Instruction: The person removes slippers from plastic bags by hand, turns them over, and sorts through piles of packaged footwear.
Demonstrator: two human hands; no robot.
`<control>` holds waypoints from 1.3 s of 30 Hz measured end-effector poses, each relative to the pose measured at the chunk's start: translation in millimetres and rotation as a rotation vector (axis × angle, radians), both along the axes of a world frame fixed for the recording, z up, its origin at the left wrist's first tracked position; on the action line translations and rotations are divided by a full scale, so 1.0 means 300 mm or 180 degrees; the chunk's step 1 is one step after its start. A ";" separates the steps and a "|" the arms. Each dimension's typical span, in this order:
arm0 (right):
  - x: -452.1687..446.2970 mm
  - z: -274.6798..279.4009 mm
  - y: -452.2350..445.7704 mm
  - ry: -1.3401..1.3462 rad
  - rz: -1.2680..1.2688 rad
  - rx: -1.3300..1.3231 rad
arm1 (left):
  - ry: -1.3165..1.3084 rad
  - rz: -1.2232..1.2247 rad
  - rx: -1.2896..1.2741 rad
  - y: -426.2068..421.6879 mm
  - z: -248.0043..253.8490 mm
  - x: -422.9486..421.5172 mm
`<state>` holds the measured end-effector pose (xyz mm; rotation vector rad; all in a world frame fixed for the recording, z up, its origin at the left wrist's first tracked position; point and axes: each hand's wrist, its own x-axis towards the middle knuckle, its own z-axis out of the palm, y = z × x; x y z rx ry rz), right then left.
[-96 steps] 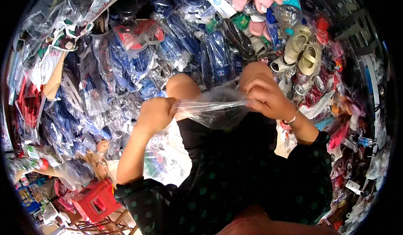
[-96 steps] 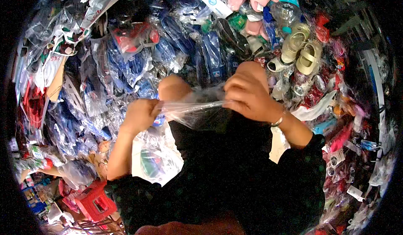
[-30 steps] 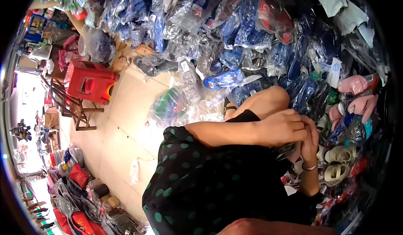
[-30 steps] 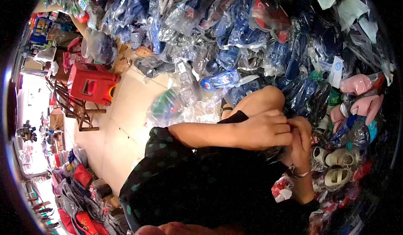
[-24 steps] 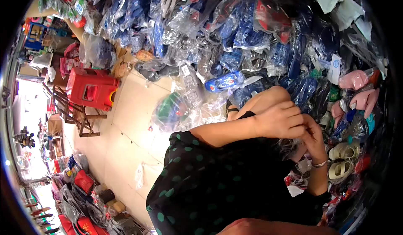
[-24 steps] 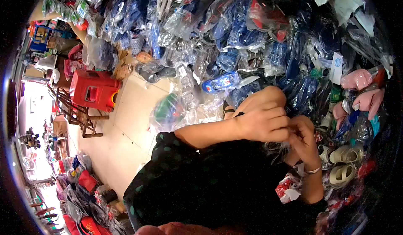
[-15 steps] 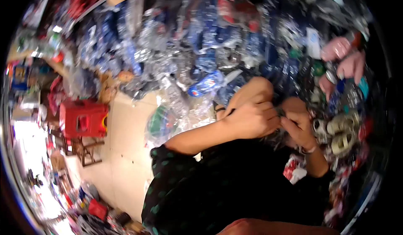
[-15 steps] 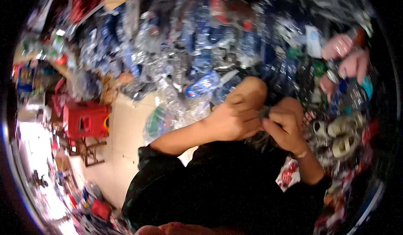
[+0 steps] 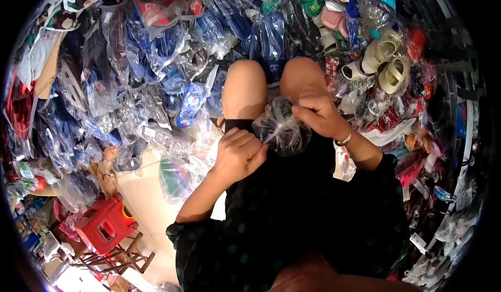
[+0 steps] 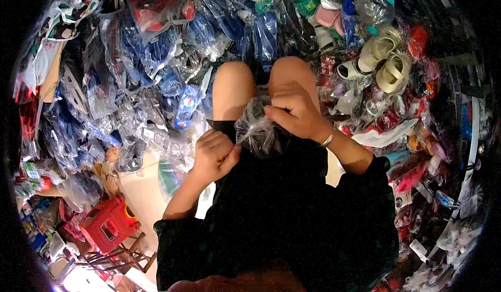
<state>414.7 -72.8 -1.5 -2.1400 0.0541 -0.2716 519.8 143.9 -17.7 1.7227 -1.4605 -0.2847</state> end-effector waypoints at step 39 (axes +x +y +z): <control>0.069 0.044 -0.006 -0.0614 0.0370 0.0220 | 0.2870 0.0599 -0.1052 -0.176 0.037 -0.067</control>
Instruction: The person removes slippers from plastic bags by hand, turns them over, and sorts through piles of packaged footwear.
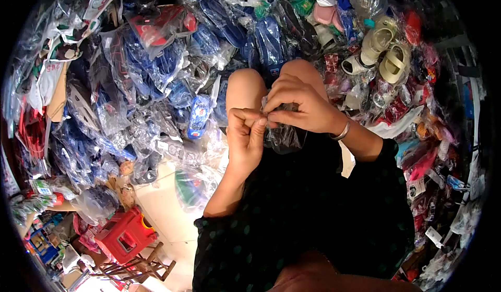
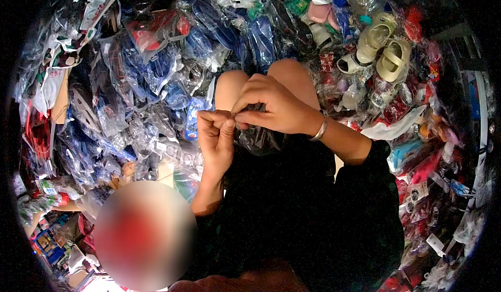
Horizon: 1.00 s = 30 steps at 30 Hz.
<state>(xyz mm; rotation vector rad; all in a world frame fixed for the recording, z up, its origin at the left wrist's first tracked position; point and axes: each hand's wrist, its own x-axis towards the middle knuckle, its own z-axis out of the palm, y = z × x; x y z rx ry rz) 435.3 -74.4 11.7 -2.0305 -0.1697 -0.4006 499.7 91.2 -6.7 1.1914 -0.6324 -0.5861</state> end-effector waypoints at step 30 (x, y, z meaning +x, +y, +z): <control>-0.033 -0.042 0.119 -0.0224 -0.0921 0.0521 | -0.3071 0.0969 0.0592 -0.024 0.020 0.086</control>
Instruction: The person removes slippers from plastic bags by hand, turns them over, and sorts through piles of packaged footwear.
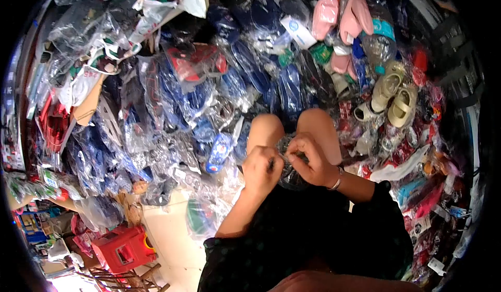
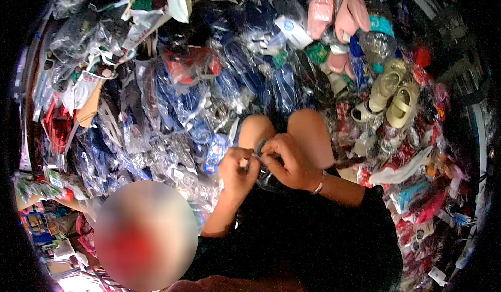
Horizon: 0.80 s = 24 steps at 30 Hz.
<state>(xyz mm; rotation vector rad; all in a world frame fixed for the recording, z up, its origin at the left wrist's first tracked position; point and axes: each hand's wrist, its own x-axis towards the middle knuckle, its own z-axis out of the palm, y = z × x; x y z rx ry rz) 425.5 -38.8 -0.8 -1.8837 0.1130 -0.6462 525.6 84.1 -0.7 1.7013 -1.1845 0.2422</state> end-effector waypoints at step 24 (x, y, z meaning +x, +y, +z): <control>-0.053 -0.221 -0.154 0.0339 0.0516 0.0860 | 0.1708 -0.0764 0.0523 0.093 -0.258 -0.116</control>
